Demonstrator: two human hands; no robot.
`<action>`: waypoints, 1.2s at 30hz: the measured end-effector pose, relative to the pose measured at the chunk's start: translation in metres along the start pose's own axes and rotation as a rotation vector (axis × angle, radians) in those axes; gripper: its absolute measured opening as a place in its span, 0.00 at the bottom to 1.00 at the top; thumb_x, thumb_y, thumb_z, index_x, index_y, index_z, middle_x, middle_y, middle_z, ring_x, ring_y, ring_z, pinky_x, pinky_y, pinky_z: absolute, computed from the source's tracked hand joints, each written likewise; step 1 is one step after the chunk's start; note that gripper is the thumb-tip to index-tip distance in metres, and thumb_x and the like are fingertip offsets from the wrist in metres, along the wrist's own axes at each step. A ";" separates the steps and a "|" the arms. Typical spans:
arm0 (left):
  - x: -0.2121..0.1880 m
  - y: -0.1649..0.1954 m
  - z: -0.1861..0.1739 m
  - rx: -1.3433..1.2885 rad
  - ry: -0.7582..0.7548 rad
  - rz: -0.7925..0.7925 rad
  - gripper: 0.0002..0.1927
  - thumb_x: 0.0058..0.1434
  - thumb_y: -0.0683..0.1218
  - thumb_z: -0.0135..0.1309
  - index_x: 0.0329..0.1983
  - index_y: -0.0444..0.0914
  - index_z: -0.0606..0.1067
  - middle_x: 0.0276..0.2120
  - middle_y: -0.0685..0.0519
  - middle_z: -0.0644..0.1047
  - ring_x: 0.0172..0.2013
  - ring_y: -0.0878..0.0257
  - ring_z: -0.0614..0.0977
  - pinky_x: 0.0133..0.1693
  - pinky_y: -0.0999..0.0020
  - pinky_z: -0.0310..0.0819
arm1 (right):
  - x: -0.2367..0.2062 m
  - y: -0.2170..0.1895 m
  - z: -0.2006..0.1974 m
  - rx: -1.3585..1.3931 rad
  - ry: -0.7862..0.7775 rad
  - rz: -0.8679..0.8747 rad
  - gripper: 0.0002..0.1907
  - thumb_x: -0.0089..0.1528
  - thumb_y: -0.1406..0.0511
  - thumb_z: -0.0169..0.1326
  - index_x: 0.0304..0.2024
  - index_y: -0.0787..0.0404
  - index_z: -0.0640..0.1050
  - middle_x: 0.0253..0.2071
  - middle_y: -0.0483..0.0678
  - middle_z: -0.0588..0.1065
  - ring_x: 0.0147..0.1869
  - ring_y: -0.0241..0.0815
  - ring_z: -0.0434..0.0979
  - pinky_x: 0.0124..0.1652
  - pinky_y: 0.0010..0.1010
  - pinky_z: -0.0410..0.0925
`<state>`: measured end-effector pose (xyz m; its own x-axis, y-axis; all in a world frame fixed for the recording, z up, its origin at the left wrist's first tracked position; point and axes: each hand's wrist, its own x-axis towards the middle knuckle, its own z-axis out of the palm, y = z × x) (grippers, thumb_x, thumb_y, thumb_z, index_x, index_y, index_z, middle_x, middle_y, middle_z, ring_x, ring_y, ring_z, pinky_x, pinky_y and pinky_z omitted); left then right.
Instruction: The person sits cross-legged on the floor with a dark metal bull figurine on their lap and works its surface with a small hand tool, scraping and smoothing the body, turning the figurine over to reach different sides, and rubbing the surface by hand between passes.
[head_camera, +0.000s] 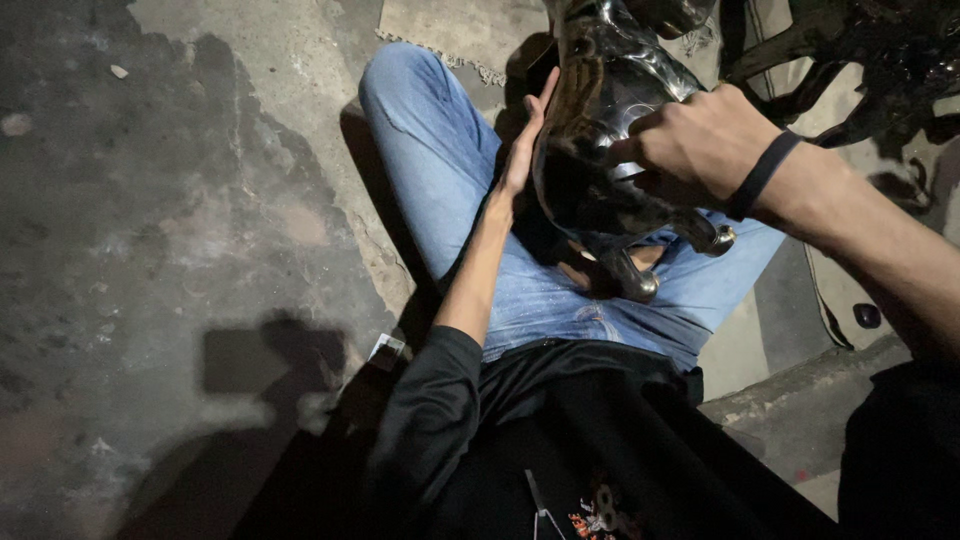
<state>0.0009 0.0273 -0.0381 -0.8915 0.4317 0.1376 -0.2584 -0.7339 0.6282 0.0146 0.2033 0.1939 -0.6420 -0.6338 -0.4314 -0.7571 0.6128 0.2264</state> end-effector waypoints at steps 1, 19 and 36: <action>0.000 -0.001 0.000 -0.011 0.006 -0.006 0.36 0.78 0.66 0.26 0.83 0.46 0.44 0.82 0.50 0.46 0.80 0.57 0.49 0.78 0.60 0.41 | 0.000 0.000 -0.001 -0.014 -0.017 0.012 0.06 0.62 0.63 0.58 0.32 0.57 0.82 0.25 0.51 0.78 0.27 0.46 0.82 0.29 0.36 0.75; 0.007 -0.012 0.001 -0.248 -0.024 -0.025 0.36 0.78 0.63 0.29 0.83 0.44 0.45 0.81 0.53 0.48 0.78 0.57 0.51 0.77 0.59 0.41 | 0.031 0.010 0.019 0.041 -0.068 -0.181 0.10 0.51 0.61 0.61 0.34 0.57 0.80 0.28 0.55 0.77 0.34 0.58 0.82 0.33 0.46 0.75; 0.004 -0.003 0.012 -0.256 0.009 -0.059 0.38 0.75 0.65 0.29 0.82 0.46 0.43 0.80 0.53 0.49 0.77 0.56 0.52 0.75 0.57 0.43 | 0.040 0.011 0.032 0.061 0.080 -0.219 0.06 0.56 0.62 0.55 0.32 0.55 0.80 0.28 0.53 0.77 0.33 0.55 0.82 0.30 0.44 0.75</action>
<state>0.0022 0.0376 -0.0298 -0.8751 0.4736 0.0990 -0.3945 -0.8169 0.4208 -0.0160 0.2000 0.1507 -0.4729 -0.7883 -0.3936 -0.8720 0.4827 0.0811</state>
